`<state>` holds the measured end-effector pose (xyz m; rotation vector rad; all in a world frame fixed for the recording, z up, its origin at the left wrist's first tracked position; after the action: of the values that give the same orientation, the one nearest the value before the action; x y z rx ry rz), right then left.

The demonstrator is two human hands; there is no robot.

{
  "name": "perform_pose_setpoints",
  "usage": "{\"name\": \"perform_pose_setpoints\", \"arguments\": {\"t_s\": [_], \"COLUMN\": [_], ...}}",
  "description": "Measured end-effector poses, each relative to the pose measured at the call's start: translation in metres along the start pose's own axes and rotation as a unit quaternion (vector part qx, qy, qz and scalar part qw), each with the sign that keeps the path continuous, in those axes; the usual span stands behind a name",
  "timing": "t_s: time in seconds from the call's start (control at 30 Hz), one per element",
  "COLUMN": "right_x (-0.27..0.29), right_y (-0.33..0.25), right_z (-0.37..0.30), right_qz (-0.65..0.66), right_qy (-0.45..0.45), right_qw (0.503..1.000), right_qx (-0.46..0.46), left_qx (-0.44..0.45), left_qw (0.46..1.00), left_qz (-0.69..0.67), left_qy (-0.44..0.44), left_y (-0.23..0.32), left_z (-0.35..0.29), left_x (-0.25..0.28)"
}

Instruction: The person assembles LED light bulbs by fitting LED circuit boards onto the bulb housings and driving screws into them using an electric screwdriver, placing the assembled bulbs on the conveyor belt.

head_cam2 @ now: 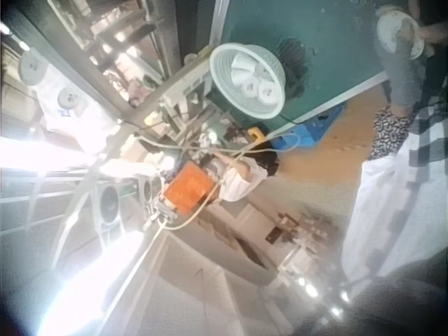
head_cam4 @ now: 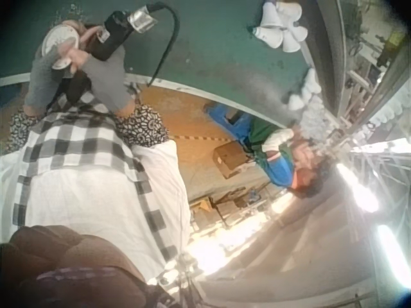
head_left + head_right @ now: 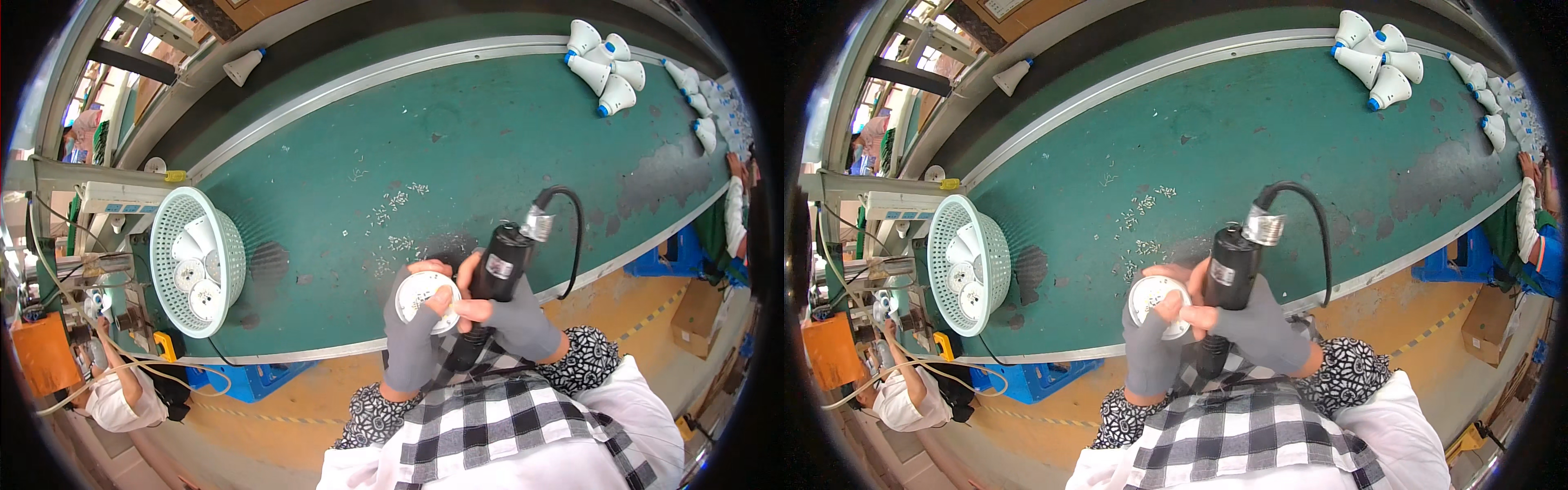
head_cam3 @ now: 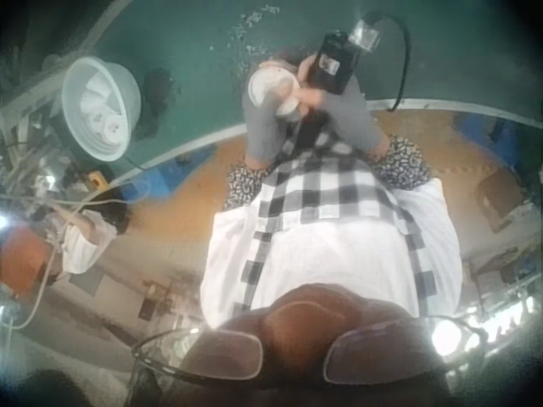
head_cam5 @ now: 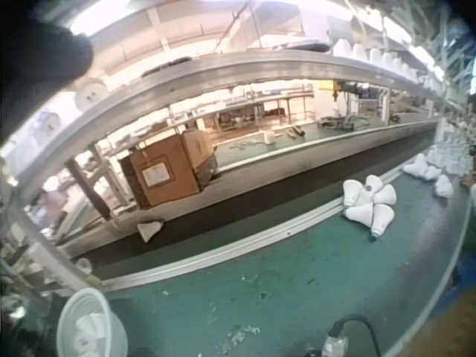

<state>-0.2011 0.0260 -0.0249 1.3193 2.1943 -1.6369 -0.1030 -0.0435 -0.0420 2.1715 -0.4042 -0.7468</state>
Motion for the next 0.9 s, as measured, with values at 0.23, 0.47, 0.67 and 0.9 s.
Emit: {"name": "perform_pose_setpoints", "arguments": {"t_s": [0.23, 0.47, 0.67, 0.9], "right_x": [0.055, 0.065, 0.06, 0.072], "right_y": [-0.116, -0.12, -0.108, -0.108], "right_z": [-0.016, -0.012, -0.001, 0.0], "right_qz": [0.102, 0.052, 0.064, 0.086], "right_qy": [0.146, 0.186, 0.162, 0.183], "right_qw": [0.896, 0.874, 0.899, 0.905], "right_qx": [0.406, 0.447, 0.403, 0.375], "left_qx": [-0.142, -0.138, -0.132, -0.251], "left_qw": [0.987, 0.973, 0.969, 0.888], "left_qz": [0.071, 0.174, 0.205, 0.382], "left_qy": [0.039, 0.069, 0.048, -0.046], "left_y": [0.039, 0.043, 0.04, 0.053], "left_z": [-0.004, -0.014, -0.012, -0.01], "left_x": [0.037, 0.038, 0.032, 0.0]}}
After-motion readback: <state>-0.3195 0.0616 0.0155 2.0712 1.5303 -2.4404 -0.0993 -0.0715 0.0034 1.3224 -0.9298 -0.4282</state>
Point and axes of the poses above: each hand's wrist, its own z-axis towards the middle knuckle, its own x-axis out of the back of the hand, y = z × x, the point moved 10 cm from there along z, towards the middle knuckle, and after that the axes turned 1 degree about -x, right-handed, at the moved point
